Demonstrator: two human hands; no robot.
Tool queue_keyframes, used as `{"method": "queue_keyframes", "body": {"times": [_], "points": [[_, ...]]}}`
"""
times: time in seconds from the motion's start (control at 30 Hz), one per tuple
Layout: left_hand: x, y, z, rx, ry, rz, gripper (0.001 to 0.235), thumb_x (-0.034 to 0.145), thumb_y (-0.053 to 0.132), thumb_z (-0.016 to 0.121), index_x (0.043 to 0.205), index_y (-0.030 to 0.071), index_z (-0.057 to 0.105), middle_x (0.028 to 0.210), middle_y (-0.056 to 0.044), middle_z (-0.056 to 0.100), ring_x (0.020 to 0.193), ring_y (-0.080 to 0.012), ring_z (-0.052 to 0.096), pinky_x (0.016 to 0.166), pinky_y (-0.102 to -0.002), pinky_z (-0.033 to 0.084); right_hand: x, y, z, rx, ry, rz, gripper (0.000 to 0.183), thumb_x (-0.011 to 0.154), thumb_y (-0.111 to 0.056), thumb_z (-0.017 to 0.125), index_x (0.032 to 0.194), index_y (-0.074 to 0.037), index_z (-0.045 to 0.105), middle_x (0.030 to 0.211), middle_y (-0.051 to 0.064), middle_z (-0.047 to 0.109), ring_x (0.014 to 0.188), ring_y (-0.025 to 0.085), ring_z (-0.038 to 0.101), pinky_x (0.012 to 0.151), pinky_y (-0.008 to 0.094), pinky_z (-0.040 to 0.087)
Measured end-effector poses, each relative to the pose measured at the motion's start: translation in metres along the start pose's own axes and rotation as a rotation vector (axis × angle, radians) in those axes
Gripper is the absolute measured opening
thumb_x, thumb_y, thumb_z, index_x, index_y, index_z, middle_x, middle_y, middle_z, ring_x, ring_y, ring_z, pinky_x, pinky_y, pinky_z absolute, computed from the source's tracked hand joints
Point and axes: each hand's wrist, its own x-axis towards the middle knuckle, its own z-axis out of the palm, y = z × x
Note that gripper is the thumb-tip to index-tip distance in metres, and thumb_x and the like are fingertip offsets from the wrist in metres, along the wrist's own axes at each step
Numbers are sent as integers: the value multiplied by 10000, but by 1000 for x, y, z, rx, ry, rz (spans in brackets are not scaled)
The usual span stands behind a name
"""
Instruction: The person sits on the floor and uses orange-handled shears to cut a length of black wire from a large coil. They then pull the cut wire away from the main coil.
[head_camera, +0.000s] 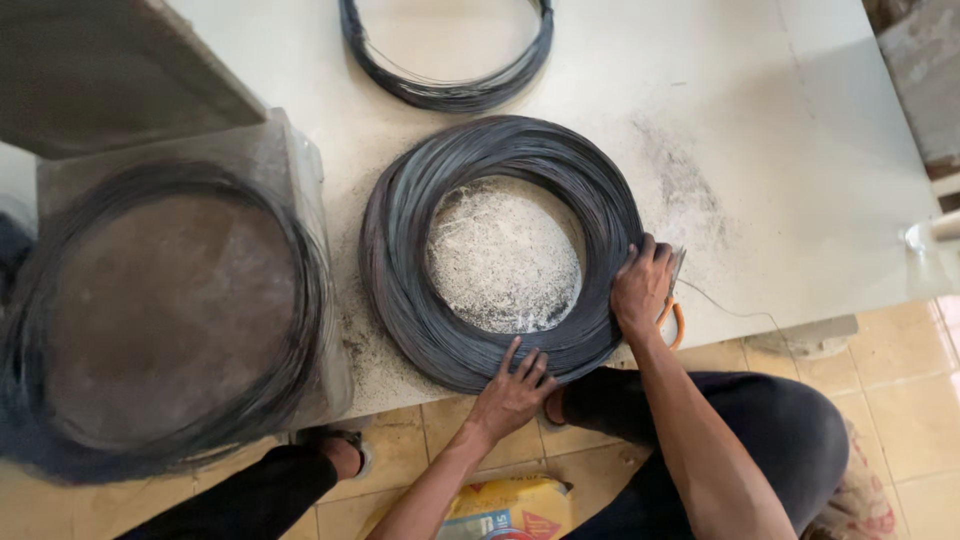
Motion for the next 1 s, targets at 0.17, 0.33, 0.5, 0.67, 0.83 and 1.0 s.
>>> {"method": "queue_keyframes", "body": {"times": [0.17,0.33,0.5,0.67,0.83,1.0], "points": [[-2,3,9,6,-26,-22,160,859,199,582,994,125,626,1175,-187,574,1200,-345,548,1118,-658,329,1,5,2,21,4,-5,272,1007,-166,532,1230,-15,570,1003,173,504,923,394,534,792,473,463],[0,3,3,-7,-77,-28,182,855,204,574,1000,132,657,1175,-178,600,1204,-326,560,1129,-634,319,4,-3,-13,6,28,-24,278,995,-150,555,1240,-22,590,1012,183,522,939,397,539,811,469,463],[1,5,5,2,-85,-57,198,850,165,579,1018,100,662,1170,-207,588,1179,-352,564,1127,-645,310,21,10,4,-63,-3,14,254,962,-222,618,1173,-89,666,1049,158,604,967,368,576,819,452,456],[2,8,7,28,-97,-72,200,848,207,570,1016,118,633,1196,-186,588,1192,-322,563,1147,-618,292,25,-3,0,47,-83,53,447,917,-246,691,1313,-65,590,1079,203,575,977,431,573,795,514,502],[4,7,-1,18,-86,-62,181,867,188,555,1014,93,603,1218,-211,570,1202,-345,551,1134,-634,291,18,-8,4,-18,-58,65,469,922,-264,685,1334,-80,557,1093,183,557,988,414,571,793,506,513],[4,6,-5,-20,-59,-70,141,902,168,558,1006,92,617,1205,-208,575,1170,-349,568,1120,-646,304,16,-15,0,-24,-28,33,468,930,-245,668,1339,-38,576,1104,193,557,976,400,567,804,487,513]]}}
